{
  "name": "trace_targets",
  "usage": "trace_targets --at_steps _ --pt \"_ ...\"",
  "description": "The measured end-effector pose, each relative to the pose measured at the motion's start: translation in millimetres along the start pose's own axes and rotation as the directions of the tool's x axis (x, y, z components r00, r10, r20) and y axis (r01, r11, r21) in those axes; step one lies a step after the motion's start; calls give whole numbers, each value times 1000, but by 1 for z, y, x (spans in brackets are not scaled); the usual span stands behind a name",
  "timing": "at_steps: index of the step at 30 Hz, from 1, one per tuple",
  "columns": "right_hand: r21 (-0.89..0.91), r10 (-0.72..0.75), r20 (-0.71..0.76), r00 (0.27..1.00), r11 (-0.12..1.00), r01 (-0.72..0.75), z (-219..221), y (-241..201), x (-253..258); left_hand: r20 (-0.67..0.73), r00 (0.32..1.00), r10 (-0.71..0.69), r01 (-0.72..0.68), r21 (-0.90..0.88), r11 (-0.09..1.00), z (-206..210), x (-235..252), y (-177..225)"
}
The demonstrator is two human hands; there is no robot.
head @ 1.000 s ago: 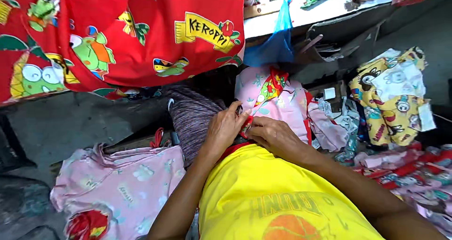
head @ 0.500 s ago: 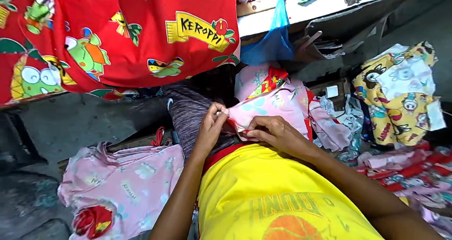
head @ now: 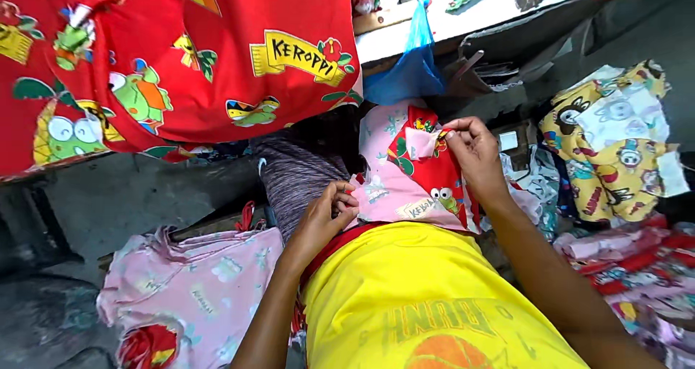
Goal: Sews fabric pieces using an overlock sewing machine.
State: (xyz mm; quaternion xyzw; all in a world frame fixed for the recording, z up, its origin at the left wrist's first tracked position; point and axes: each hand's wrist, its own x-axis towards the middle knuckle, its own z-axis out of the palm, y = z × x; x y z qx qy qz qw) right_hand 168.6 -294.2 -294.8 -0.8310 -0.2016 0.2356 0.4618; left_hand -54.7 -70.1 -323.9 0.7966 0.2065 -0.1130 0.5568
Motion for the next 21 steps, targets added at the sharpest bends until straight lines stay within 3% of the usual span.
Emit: trace_targets --at_steps 2,5,7,9,12,15,18,21 --pt "-31 76 55 996 997 -74 -3 8 -2 -120 990 69 -55 121 991 3 4 8" --pt "1 98 208 973 995 -100 1 12 -6 -205 958 203 -175 145 974 7 16 25" --pt "84 37 292 956 994 -64 -4 15 -4 -139 955 263 -250 105 963 13 24 34" --pt "186 -32 362 932 982 -39 -25 20 0 24 964 264 -265 86 961 19 31 36" --pt "431 22 106 994 900 -66 -88 28 -3 245 955 165 -211 171 963 24 35 30" --pt "628 2 -197 980 768 125 -165 29 -19 229 959 167 -218 220 951 23 31 29" --pt "689 -203 -195 960 668 281 -191 -4 -39 186 945 268 -305 207 930 23 30 50" --pt "490 -353 -121 928 791 366 -158 -47 -51 58 861 504 -508 105 855 36 31 94"
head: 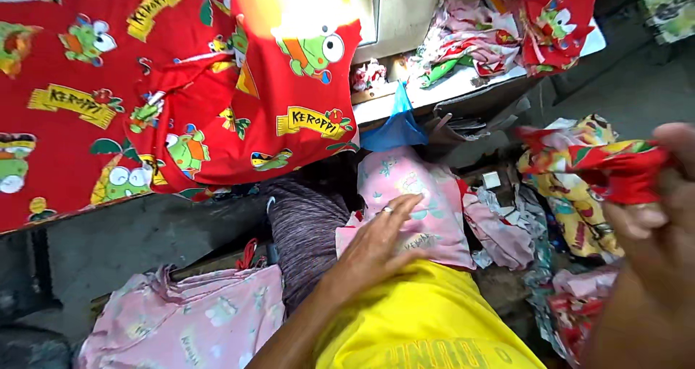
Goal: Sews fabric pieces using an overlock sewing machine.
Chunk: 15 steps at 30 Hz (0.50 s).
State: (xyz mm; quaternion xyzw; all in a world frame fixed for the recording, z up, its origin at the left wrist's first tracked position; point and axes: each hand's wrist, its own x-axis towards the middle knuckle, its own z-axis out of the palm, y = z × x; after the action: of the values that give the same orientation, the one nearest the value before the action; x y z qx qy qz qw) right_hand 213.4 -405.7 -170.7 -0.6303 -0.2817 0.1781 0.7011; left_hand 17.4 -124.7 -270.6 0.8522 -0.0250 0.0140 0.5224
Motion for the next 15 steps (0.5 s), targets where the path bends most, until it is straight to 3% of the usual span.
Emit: trace_targets --at_steps 2,4,7,9,12,15 --pt "13 -50 131 990 999 49 48 -7 7 -181 971 156 -160 -8 987 2 20 32" --pt "45 -130 292 948 992 122 86 -12 14 -373 896 240 -245 36 969 -3 36 58" --pt "-131 -270 329 905 936 327 121 -23 22 -605 721 337 -316 147 937 -25 47 73" --pt "-317 -379 310 872 823 471 124 -22 32 -630 662 405 -294 279 914 -48 44 72" --pt "-553 -478 246 843 645 527 121 -10 49 -629 653 422 -115 468 876 -70 27 64" --pt "-676 -474 214 854 560 480 125 -7 58 -625 701 343 -100 390 915 -82 11 55"
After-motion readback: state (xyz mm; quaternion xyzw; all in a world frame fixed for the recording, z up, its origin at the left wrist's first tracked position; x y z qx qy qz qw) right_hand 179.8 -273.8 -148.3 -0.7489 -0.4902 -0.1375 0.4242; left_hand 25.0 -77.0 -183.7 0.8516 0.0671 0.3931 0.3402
